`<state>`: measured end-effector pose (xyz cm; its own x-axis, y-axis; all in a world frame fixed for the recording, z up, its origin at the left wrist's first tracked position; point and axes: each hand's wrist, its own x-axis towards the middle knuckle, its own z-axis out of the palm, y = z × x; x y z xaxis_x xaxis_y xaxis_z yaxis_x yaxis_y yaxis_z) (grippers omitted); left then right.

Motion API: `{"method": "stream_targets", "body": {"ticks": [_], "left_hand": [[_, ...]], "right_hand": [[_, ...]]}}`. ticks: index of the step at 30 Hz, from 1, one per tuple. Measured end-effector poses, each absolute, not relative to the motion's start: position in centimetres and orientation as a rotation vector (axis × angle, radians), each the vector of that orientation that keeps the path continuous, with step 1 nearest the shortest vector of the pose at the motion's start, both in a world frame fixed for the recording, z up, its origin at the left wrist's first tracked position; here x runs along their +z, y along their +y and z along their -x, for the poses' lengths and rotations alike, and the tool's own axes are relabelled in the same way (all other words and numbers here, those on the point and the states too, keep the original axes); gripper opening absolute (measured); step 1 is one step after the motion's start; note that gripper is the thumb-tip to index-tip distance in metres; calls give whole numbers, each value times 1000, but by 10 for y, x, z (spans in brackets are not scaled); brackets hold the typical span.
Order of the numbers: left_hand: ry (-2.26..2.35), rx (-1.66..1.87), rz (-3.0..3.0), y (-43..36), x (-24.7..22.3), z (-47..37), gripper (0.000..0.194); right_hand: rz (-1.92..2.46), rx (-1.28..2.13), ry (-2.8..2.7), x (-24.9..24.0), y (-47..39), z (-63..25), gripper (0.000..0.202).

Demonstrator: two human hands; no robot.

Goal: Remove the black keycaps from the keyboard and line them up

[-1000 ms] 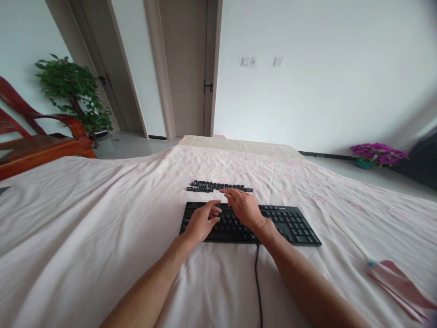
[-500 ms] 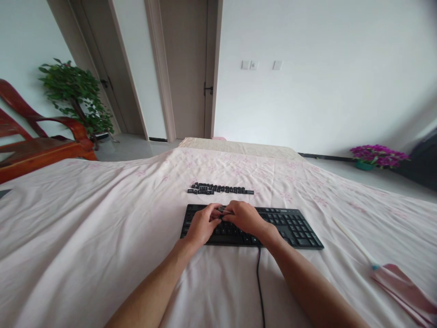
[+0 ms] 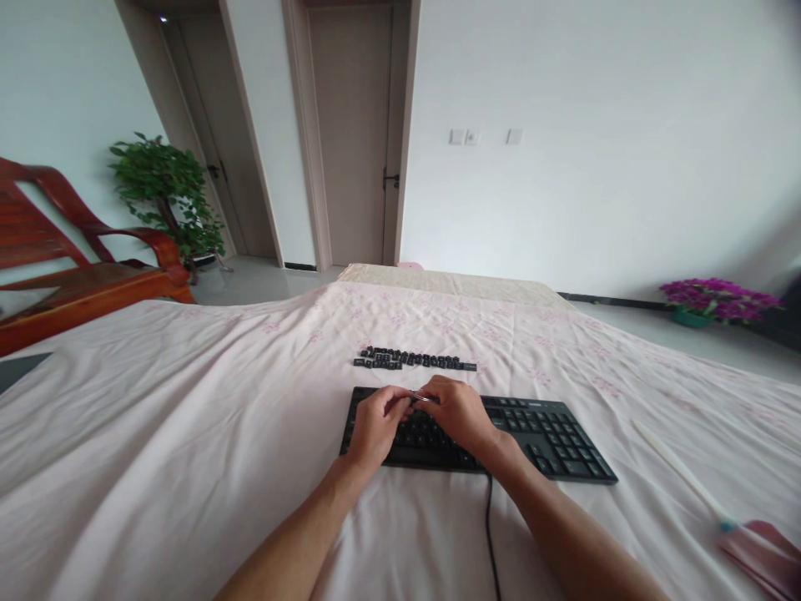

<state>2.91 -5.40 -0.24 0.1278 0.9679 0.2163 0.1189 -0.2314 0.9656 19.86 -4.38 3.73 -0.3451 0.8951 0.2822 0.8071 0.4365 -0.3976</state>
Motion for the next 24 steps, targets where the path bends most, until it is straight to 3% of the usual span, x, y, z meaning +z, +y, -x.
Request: {"method": "stream_targets", "body": {"ticks": [5,8,16,24], "left_hand": [[1108,1246,-1401,-49,-2,-25,22],[1064,1301,-1337,-46,-4,-24,20],[1030,1330,-1247,-45,-8,-26,38],[1115,1336,-1324,-48,-5,-29,38]], "right_hand": [[1448,172,-2222,38,-50,-190,19],[1402,251,-2165,36,-47,-189,19],[1473,493,-2051,33,-39,-191,20],[1566,393,-2106,42,-38,-186,14]]}}
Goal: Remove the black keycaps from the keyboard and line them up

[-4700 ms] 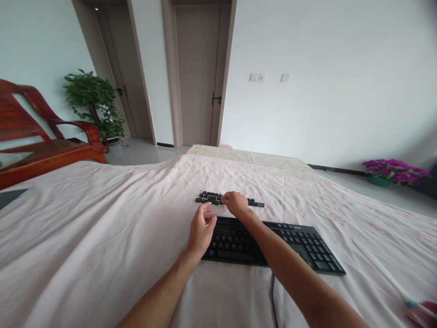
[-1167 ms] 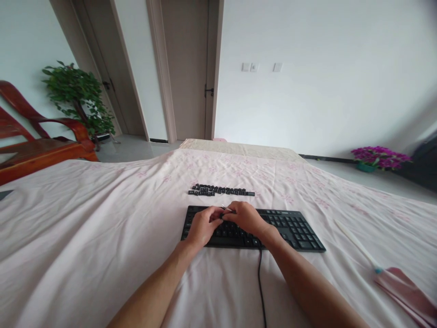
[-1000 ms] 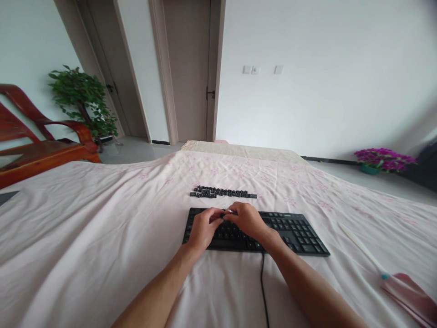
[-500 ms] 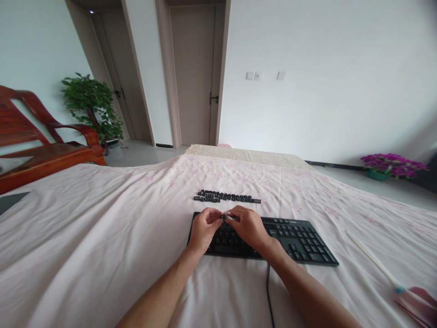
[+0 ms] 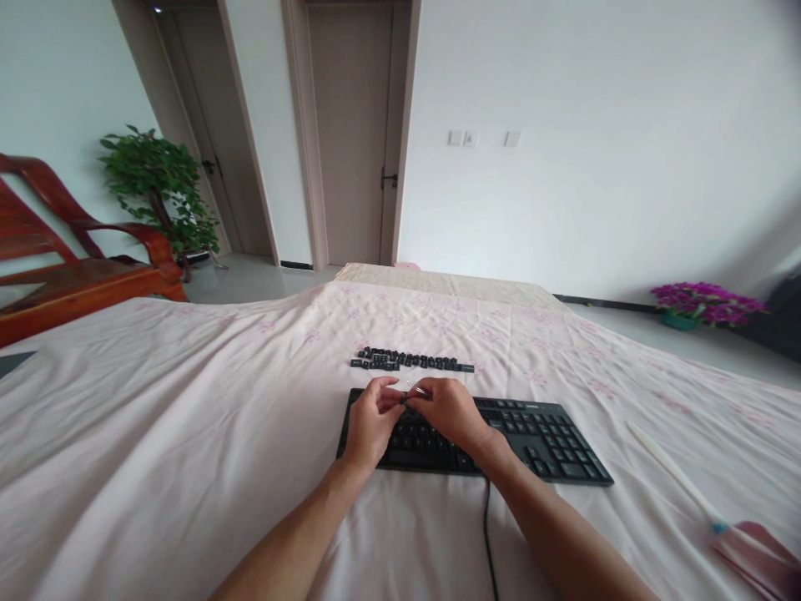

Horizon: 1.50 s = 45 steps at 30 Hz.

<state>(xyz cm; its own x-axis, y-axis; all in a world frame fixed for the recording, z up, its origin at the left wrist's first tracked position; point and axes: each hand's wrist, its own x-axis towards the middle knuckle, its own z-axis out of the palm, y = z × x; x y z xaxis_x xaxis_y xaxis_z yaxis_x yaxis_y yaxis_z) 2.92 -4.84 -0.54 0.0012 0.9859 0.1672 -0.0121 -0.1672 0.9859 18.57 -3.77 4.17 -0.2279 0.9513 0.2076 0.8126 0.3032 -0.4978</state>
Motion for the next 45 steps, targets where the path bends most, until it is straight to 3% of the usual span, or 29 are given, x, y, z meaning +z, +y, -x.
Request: {"method": "stream_targets", "body": {"ticks": [11,23,45], "left_hand": [[1215,1443,-1382,-45,-12,-30,48],[1286,1282,-1746,-44,-14,-31,26],[1312,1266,-1798,-45,-14,-32,24]], "right_hand": [[1644,304,-2170,49,-17,-186,15],[2029,214,-2075,30,47,-175,20],[2014,192,-2103,20,53,-171,19]]}}
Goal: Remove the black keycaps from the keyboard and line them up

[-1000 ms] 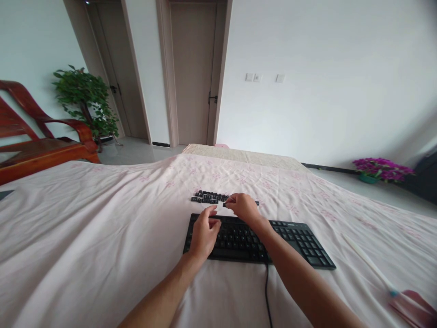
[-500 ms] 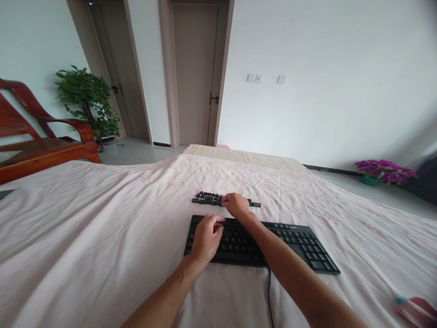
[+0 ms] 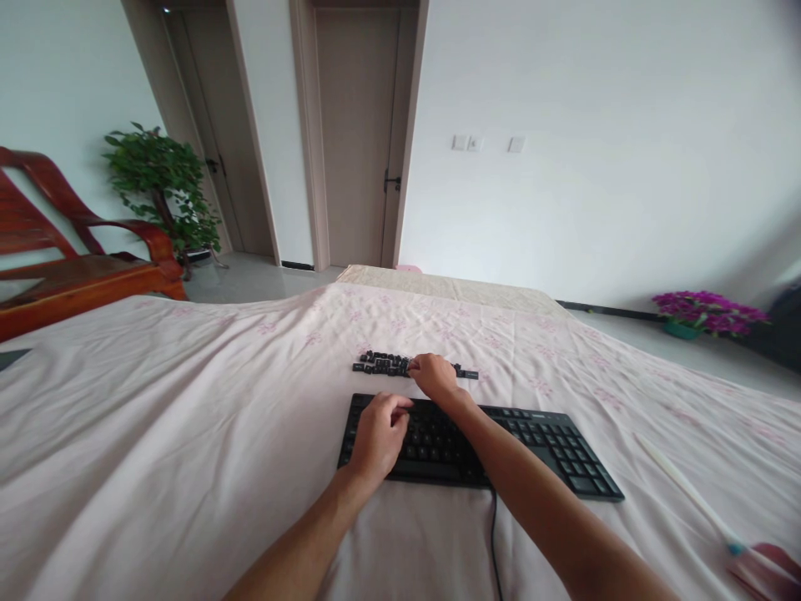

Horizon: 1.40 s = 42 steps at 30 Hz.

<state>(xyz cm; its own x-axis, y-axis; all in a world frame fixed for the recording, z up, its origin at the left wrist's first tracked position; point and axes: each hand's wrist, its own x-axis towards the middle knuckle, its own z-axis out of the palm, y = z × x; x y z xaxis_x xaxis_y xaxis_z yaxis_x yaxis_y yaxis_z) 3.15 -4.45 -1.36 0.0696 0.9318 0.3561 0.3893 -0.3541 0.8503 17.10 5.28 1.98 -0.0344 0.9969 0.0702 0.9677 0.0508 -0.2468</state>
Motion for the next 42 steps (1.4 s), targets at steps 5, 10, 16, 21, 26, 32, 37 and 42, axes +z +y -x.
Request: {"method": "stream_targets", "body": {"ticks": [5,10,16,21,26,32,37,42], "left_hand": [[1313,1270,-1830,-44,-14,-30,22],[1298,1237,-1853,-46,-11,-29,21],[1288,1185,-1880,-49,-10,-30,21],[1283,993,-1993,-44,-2,-29,23],[1309,761,-2158,-38,12,-35,25],[1290,651,-2271,-37,10,-46,17],[1332,724,-2264,-38,2,-50,11],[1389,814,-2232,-44,-2,-56,10]], "right_hand": [[1933,228,-2064,35,44,-176,33],[1461,490,-2074,63,16,-201,53],[1368,717,-1952,65,-26,-229,47],[1255,968,-1886,51,-40,-234,42],[1187,958,-2006,46,-43,-232,39],[1110,788,-2215,49,-46,-227,36],[1117,731,-2254,42,-42,-227,45],[1124,706,-2152,24,-36,-223,55]]}}
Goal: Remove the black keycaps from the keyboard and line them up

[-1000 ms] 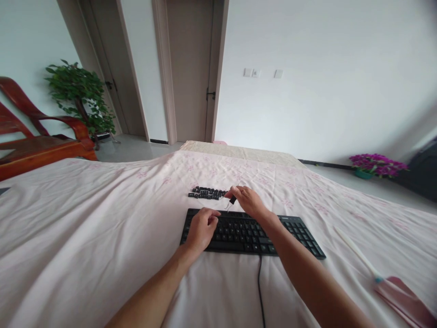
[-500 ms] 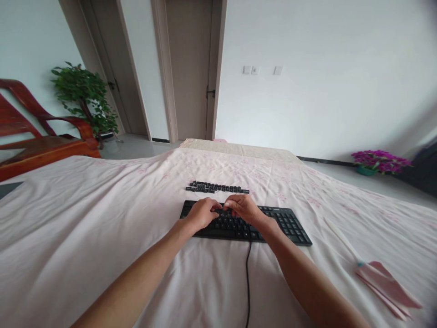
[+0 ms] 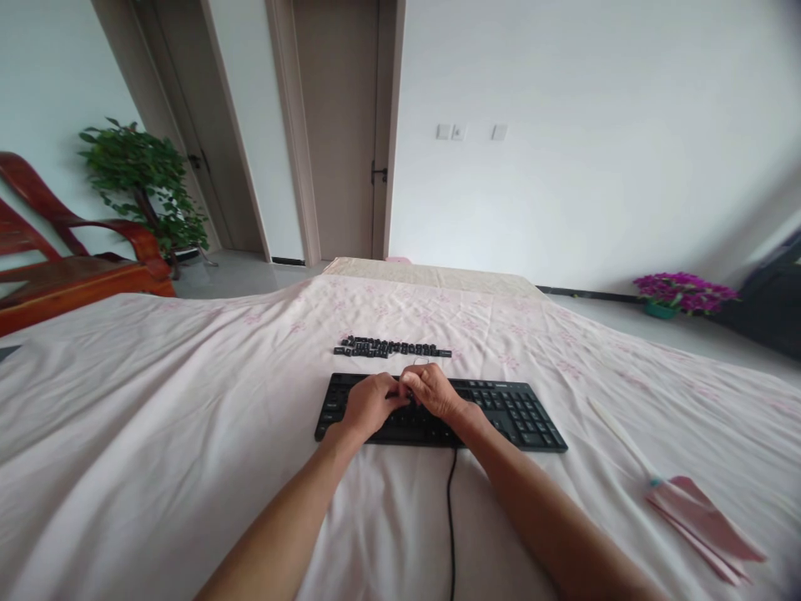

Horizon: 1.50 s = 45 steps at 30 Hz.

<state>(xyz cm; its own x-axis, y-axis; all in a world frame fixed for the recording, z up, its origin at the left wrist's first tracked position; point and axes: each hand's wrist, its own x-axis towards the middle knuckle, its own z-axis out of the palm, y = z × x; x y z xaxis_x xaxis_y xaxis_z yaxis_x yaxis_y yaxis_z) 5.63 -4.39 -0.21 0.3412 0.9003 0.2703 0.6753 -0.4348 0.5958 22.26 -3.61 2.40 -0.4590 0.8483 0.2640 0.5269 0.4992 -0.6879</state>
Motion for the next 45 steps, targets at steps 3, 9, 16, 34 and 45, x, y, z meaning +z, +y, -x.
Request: {"method": "stream_targets", "body": {"ticks": [3,9,16,34,45], "left_hand": [[1362,855,-2253,-47,-2,-58,10],[1345,871,-2265,-49,0,-59,10],[1210,928,-2177,-47,-1,-58,6],[1136,1290,-1572,-31,-16,-47,49],[1219,1452,-1298,-26,-19,-46,54]], "right_hand": [[1102,605,-2082,16,-38,-218,56],[1092,483,-1993,5,-46,-219,51],[1045,486,-1882,2,-47,-219,53],[1536,176,-2175,30,-39,-213,18],[1799,277,-2014,35,5,-208,18]]}}
